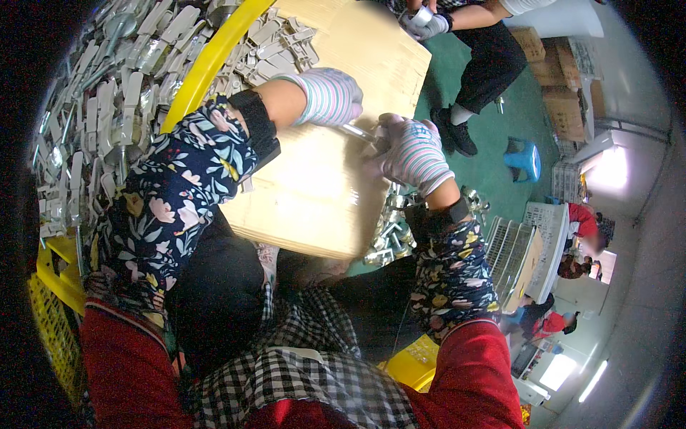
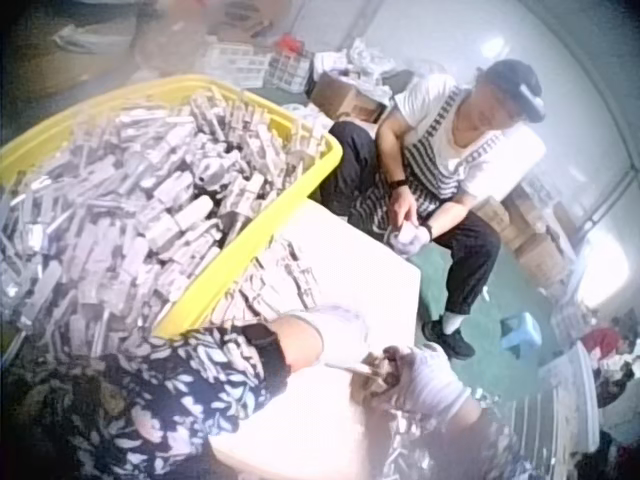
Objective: Assembling metal cabinet hinges on a cardboard jig.
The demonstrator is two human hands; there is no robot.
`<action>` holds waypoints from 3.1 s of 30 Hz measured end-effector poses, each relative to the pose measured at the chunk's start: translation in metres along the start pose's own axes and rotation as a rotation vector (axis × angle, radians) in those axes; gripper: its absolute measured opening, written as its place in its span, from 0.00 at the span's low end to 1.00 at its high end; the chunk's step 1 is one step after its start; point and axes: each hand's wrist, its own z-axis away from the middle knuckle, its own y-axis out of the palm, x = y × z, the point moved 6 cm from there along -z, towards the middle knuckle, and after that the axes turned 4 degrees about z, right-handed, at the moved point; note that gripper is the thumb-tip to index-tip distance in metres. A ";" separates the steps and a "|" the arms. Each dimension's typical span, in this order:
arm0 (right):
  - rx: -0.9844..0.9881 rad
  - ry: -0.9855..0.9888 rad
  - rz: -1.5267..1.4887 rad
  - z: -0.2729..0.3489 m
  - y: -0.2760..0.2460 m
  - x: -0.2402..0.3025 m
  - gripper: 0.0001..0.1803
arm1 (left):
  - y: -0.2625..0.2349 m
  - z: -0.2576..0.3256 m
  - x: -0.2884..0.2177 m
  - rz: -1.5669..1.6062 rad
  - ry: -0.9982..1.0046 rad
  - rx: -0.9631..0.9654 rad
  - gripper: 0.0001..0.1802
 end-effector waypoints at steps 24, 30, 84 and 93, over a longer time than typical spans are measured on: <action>0.164 -0.042 -0.100 -0.009 0.005 -0.023 0.49 | 0.039 -0.023 -0.022 -0.031 0.036 0.008 0.16; -0.348 0.138 0.352 0.005 0.001 -0.011 0.43 | 0.039 -0.056 -0.009 0.031 0.022 0.217 0.20; 0.167 -0.037 0.086 0.076 0.012 0.036 0.22 | 0.088 0.093 -0.067 0.074 -0.005 -0.375 0.14; -0.430 0.068 0.355 0.071 0.023 0.029 0.27 | 0.100 0.007 -0.017 -0.108 -0.024 0.169 0.17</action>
